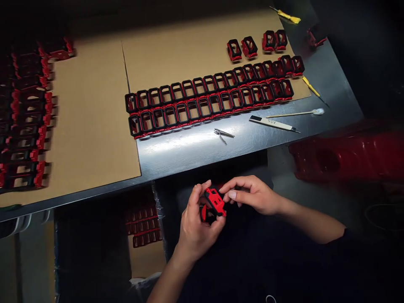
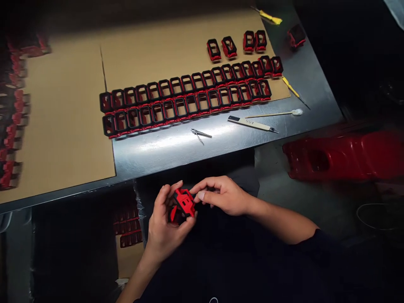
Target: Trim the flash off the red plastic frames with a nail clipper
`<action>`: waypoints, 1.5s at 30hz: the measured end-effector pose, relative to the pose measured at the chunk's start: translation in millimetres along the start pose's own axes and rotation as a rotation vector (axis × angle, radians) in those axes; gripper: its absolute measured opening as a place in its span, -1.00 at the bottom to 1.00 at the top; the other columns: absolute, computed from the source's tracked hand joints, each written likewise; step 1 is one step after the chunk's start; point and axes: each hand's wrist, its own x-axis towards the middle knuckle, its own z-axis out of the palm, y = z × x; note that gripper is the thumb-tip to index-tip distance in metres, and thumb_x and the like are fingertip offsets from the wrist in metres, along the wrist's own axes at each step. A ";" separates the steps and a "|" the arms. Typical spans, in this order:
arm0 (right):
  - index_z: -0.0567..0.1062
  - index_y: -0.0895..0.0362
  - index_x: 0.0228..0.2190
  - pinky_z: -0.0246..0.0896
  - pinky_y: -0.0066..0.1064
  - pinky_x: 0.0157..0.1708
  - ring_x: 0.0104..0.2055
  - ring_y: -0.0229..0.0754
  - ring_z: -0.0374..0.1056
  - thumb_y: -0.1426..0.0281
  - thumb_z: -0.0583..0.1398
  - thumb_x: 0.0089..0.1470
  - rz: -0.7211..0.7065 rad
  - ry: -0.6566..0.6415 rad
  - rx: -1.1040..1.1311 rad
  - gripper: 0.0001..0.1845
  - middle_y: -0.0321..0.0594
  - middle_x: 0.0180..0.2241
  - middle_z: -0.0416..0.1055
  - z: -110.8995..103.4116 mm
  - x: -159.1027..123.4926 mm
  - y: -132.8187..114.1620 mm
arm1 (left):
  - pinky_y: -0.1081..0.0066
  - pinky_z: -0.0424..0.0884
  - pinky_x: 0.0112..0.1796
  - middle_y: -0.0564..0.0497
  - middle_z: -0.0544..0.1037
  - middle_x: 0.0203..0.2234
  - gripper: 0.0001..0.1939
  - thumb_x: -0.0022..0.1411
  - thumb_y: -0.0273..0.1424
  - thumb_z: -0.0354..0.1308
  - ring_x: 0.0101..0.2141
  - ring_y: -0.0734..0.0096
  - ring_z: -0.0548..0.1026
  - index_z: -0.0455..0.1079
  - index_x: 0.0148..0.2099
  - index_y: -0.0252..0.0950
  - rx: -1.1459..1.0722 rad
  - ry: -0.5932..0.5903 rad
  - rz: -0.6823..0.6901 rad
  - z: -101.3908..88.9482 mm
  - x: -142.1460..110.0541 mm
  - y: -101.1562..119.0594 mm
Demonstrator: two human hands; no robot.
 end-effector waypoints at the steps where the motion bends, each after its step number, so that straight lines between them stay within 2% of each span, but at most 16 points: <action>1: 0.57 0.25 -0.07 0.32 -0.58 -0.39 -0.31 -0.30 0.44 0.24 0.24 0.22 0.024 -0.025 0.040 -0.63 -0.14 -0.30 0.54 0.6 0.4 -0.6 | 0.13 0.52 0.09 -0.31 0.45 0.19 -0.05 0.18 -0.53 0.26 0.18 0.13 0.48 -0.15 0.48 -0.24 0.030 -0.001 0.034 -0.2 0.5 -0.8; 4: 0.55 0.26 -0.05 0.30 -0.60 -0.44 -0.34 -0.33 0.41 0.18 0.27 0.20 0.071 -0.062 0.115 -0.56 -0.17 -0.34 0.50 2.2 2.3 -0.3 | 0.15 0.55 0.06 -0.34 0.47 0.17 -0.05 0.19 -0.54 0.24 0.15 0.13 0.51 -0.18 0.49 -0.29 0.090 -0.016 0.100 -0.8 2.4 -1.7; 8: 0.54 0.26 -0.07 0.27 -0.62 -0.48 -0.38 -0.35 0.38 0.15 0.33 0.13 0.118 -0.074 0.166 -0.52 -0.22 -0.37 0.45 5.2 5.5 3.5 | 0.17 0.57 0.02 -0.33 0.49 0.15 -0.05 0.20 -0.55 0.20 0.11 0.13 0.55 -0.21 0.50 -0.31 0.128 -0.056 0.119 -1.8 4.0 -0.6; 16: 0.58 0.27 -0.19 0.23 -0.65 -0.54 -0.48 -0.41 0.36 0.22 0.37 0.13 0.078 -0.098 0.186 -0.64 -0.25 -0.42 0.47 5.9 9.2 8.0 | 0.14 0.55 0.05 -0.43 0.45 0.17 -0.03 0.22 -0.55 0.19 0.16 0.10 0.50 -0.28 0.51 -0.38 0.086 -0.063 0.183 -1.3 2.2 -7.2; 22: 0.63 0.27 -0.24 0.27 -0.66 -0.52 -0.51 -0.44 0.33 0.22 0.40 0.11 0.076 -0.211 0.219 -0.66 -0.24 -0.45 0.48 -4.0 9.9 18.3 | 0.17 0.61 -0.06 -0.46 0.47 0.15 -0.04 0.21 -0.58 0.20 0.08 0.09 0.56 -0.24 0.51 -0.38 0.028 -0.020 0.324 3.1 1.1 -17.8; 25: 0.62 0.29 -0.29 0.30 -0.64 -0.54 -0.55 -0.43 0.34 0.17 0.45 0.03 0.120 -0.276 0.291 -0.59 -0.22 -0.45 0.49 -11.4 15.7 31.2 | 0.24 0.64 -0.15 -0.41 0.50 0.13 -0.06 0.22 -0.58 0.21 -0.02 0.15 0.63 -0.19 0.51 -0.32 -0.031 -0.016 0.385 4.3 3.0 -19.1; 28: 0.60 0.32 -0.35 0.36 -0.60 -0.56 -0.57 -0.37 0.38 0.15 0.49 -0.04 0.151 -0.378 0.399 -0.54 -0.19 -0.47 0.50 -15.5 24.3 48.8 | 0.27 0.63 -0.16 -0.35 0.58 0.04 -0.07 0.23 -0.52 0.27 -0.05 0.16 0.65 -0.14 0.50 -0.30 -0.074 -0.032 0.416 5.0 6.3 -17.1; 31: 0.56 0.33 -0.43 0.44 -0.54 -0.51 -0.58 -0.33 0.40 0.12 0.51 -0.09 0.193 -0.463 0.559 -0.50 -0.16 -0.50 0.51 -13.1 31.9 66.7 | 0.26 0.63 -0.14 -0.25 0.63 -0.03 -0.14 0.22 -0.41 0.33 -0.08 0.15 0.65 0.00 0.45 -0.26 -0.120 -0.058 0.376 5.1 9.8 -12.3; 35: 0.53 0.30 -0.44 0.52 -0.44 -0.37 -0.52 -0.29 0.45 0.06 0.52 -0.15 0.217 -0.465 0.643 -0.44 -0.15 -0.44 0.54 -7.3 35.8 80.4 | 0.27 0.64 -0.16 -0.15 0.62 -0.12 -0.26 0.19 -0.31 0.34 -0.15 0.17 0.65 0.14 0.34 -0.23 -0.093 -0.067 0.258 1.8 14.3 -0.7; 40: 0.53 0.26 -0.21 0.51 -0.48 -0.42 -0.42 -0.24 0.50 0.02 0.51 -0.16 0.238 -0.452 0.695 -0.35 -0.13 -0.33 0.56 -10.6 33.9 77.8 | 0.31 0.62 -0.21 -0.13 0.55 -0.13 -0.35 0.18 -0.37 0.31 -0.19 0.24 0.60 0.19 0.26 -0.27 0.022 -0.107 0.113 -6.0 20.0 15.7; 45: 0.50 0.29 -0.18 0.45 -0.57 -0.41 -0.41 -0.30 0.49 0.12 0.50 -0.10 0.256 -0.434 0.696 -0.40 -0.14 -0.31 0.54 -12.3 33.8 71.3 | 0.34 0.61 -0.21 -0.12 0.51 -0.12 -0.37 0.16 -0.36 0.34 -0.19 0.28 0.57 0.21 0.23 -0.29 0.054 -0.120 0.043 -8.0 22.6 19.7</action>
